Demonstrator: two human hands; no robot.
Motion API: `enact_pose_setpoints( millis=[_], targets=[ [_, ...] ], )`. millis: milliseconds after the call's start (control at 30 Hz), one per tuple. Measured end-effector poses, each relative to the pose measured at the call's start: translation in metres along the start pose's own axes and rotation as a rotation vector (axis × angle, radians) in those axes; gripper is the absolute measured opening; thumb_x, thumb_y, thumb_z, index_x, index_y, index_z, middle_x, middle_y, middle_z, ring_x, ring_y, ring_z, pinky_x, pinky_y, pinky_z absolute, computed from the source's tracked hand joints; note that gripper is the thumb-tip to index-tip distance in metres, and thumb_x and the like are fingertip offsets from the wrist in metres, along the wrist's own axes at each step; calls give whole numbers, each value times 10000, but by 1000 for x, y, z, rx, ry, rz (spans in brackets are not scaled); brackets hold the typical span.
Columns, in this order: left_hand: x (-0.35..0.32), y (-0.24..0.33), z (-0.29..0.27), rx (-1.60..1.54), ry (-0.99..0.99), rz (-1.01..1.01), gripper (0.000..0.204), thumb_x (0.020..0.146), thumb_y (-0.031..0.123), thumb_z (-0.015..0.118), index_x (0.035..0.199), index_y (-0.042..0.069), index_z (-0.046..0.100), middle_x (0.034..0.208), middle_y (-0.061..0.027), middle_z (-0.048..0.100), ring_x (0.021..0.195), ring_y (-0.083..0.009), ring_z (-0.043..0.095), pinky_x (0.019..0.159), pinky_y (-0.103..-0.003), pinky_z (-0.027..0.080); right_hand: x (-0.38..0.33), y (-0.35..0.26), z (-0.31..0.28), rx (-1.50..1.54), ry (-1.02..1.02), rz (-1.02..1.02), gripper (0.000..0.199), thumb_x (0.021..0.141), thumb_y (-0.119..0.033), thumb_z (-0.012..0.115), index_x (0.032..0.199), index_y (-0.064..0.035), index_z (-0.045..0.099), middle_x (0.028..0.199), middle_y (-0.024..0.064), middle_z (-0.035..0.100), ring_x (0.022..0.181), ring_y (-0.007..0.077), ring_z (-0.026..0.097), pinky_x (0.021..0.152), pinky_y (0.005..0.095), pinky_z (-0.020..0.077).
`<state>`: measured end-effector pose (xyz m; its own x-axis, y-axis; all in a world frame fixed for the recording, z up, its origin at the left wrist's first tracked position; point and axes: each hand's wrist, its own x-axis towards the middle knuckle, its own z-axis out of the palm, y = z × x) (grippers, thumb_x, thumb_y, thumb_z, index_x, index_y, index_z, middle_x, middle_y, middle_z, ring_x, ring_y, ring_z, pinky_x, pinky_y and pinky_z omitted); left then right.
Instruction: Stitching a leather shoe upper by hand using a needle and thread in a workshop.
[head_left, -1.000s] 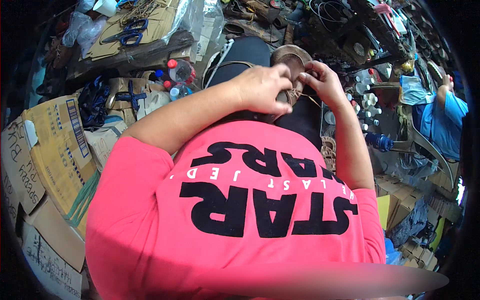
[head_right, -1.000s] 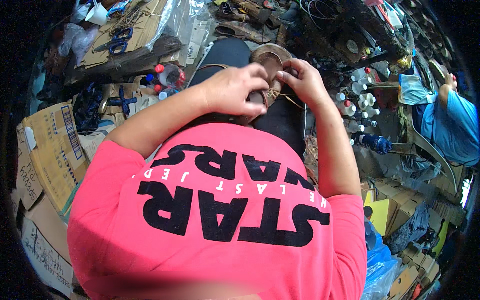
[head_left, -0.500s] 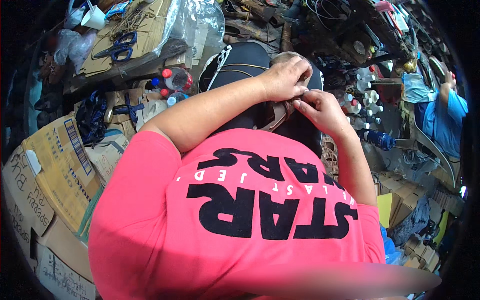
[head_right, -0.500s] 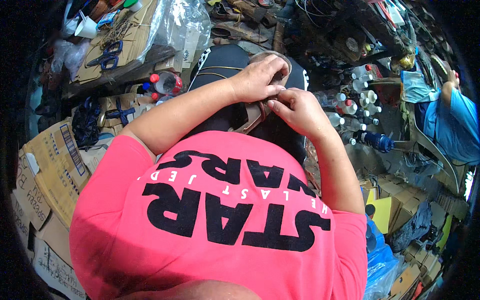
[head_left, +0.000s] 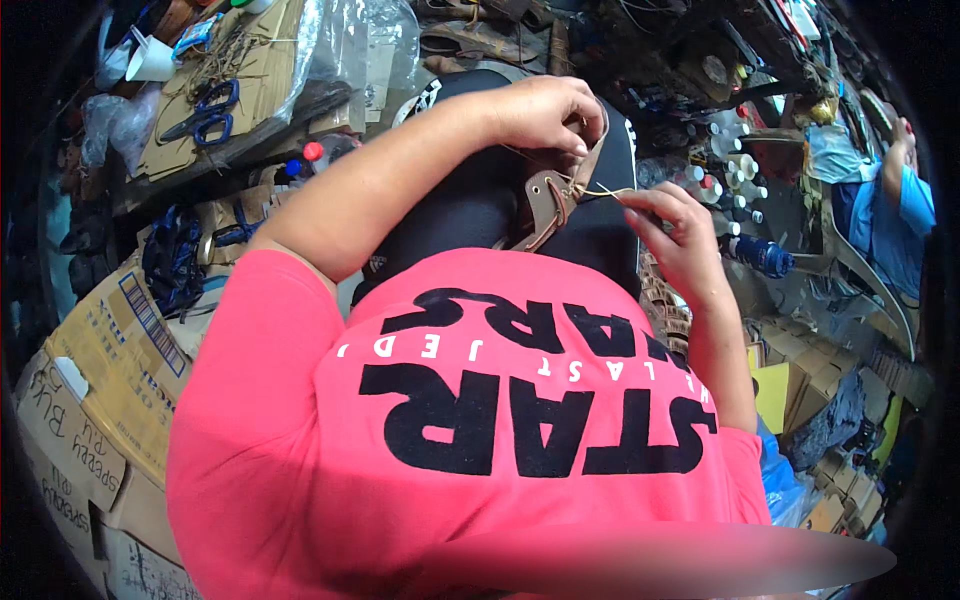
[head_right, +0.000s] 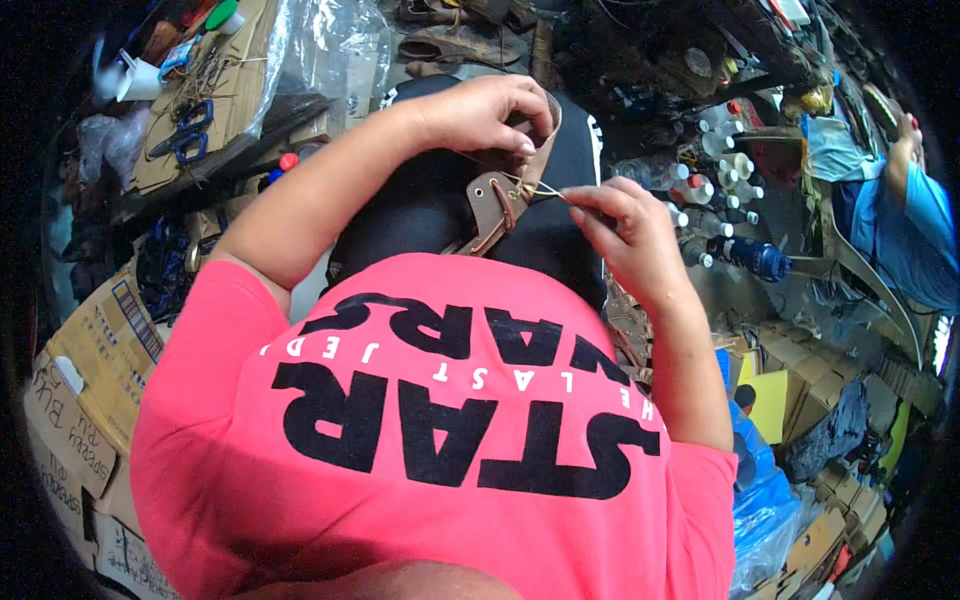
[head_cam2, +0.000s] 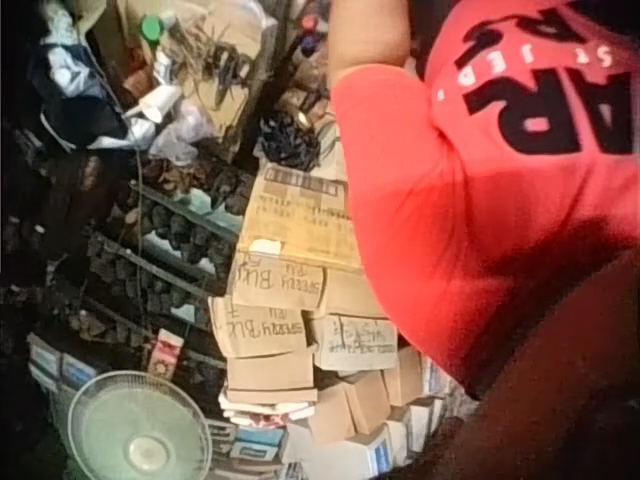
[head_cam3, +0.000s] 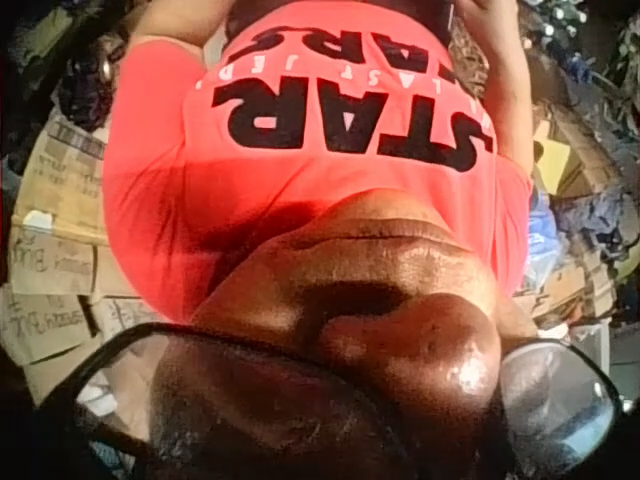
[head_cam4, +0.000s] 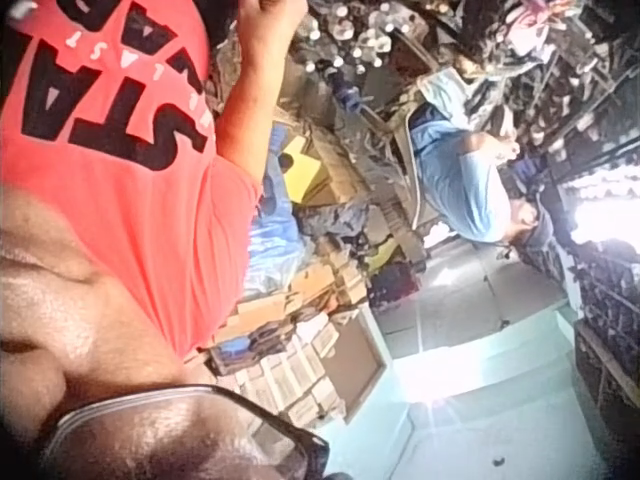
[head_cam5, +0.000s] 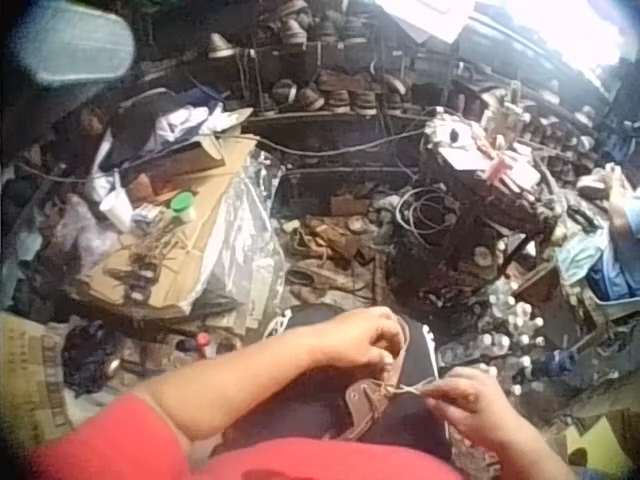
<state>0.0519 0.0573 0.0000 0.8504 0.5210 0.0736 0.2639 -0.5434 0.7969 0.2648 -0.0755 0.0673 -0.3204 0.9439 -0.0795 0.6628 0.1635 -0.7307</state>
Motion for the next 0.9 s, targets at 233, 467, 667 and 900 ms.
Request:
enact_pose_setpoints(
  millis=[233, 467, 667, 900],
  targets=[
    [4, 5, -12, -141, -189, -103, 204, 717, 87, 731, 918, 76, 698, 976, -72, 586, 963, -209, 565, 857, -314, 454, 13, 1, 22, -81, -1, 69, 207, 781, -79, 644, 979, -86, 703, 746, 118, 578, 687, 271, 588, 623, 350, 454],
    [4, -1, -10, -217, -276, -154, 180, 747, 75, 690, 922, 86, 726, 969, -70, 588, 953, -205, 557, 859, -303, 445, 16, -2, 24, -157, -6, 92, 188, 779, -106, 638, 952, -86, 709, 737, 125, 581, 682, 293, 582, 633, 371, 463],
    [5, -8, -4, -229, -268, -153, 191, 748, 82, 691, 935, 96, 728, 969, -61, 574, 941, -201, 552, 856, -301, 442, 8, -3, 44, -268, 158, -1, 160, 779, -126, 648, 928, -119, 705, 747, 84, 612, 702, 276, 585, 680, 361, 453],
    [1, -6, -6, -194, -260, -119, 198, 760, 94, 685, 954, 104, 724, 929, -65, 556, 920, -204, 537, 852, -300, 433, 9, 1, 42, -308, 169, -86, 134, 781, -124, 651, 907, -119, 697, 757, 66, 628, 717, 245, 594, 706, 341, 434]
  ],
)
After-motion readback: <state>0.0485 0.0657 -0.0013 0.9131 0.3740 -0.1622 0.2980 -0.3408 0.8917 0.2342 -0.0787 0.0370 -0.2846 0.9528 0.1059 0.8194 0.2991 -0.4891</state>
